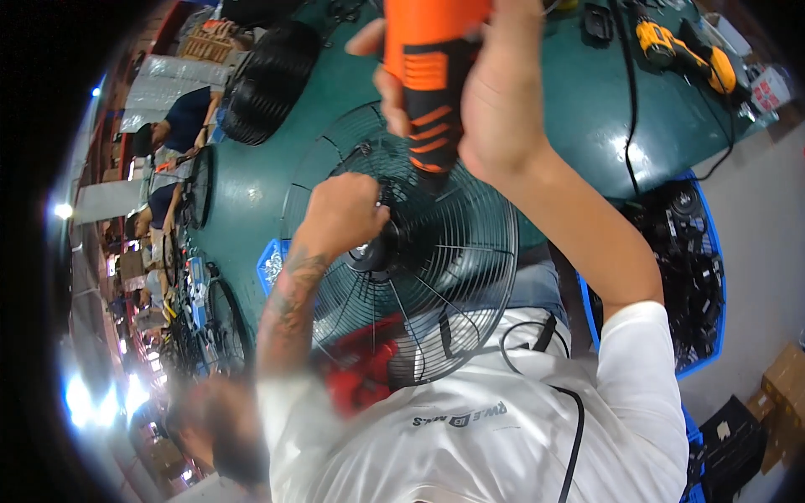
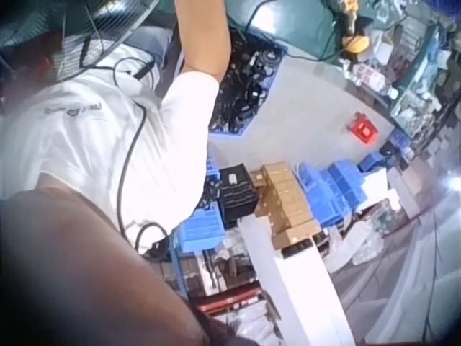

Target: Assembling the motor and guard components of an industrial fan using an electric screwdriver.

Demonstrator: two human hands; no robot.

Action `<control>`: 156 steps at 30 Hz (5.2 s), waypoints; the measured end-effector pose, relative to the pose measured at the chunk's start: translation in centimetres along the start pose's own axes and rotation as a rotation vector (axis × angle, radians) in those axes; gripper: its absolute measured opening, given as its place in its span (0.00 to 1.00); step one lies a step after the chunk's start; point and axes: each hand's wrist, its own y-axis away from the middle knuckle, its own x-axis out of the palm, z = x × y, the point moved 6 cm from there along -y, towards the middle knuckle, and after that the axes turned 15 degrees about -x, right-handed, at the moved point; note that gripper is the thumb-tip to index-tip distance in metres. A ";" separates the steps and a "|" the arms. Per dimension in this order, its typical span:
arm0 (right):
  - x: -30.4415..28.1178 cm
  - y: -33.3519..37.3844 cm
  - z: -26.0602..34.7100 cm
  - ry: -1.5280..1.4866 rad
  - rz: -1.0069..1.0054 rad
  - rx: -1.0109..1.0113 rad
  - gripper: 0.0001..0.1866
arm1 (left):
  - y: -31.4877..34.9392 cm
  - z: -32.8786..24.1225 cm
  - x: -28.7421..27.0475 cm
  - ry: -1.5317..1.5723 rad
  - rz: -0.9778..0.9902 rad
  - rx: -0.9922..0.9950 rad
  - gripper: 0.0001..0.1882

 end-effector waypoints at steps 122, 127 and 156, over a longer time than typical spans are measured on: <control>9.7 -1.1 -6.8 0.086 0.143 -0.107 0.55 | 14.9 25.1 14.5 0.781 -0.500 -0.722 0.18; 6.5 -1.2 -9.1 0.278 0.153 -0.049 0.43 | 13.3 24.9 15.3 0.918 -0.419 -0.614 0.17; 6.9 3.2 -15.0 0.540 0.312 0.342 0.64 | 12.7 22.9 17.8 1.372 -0.502 -0.618 0.11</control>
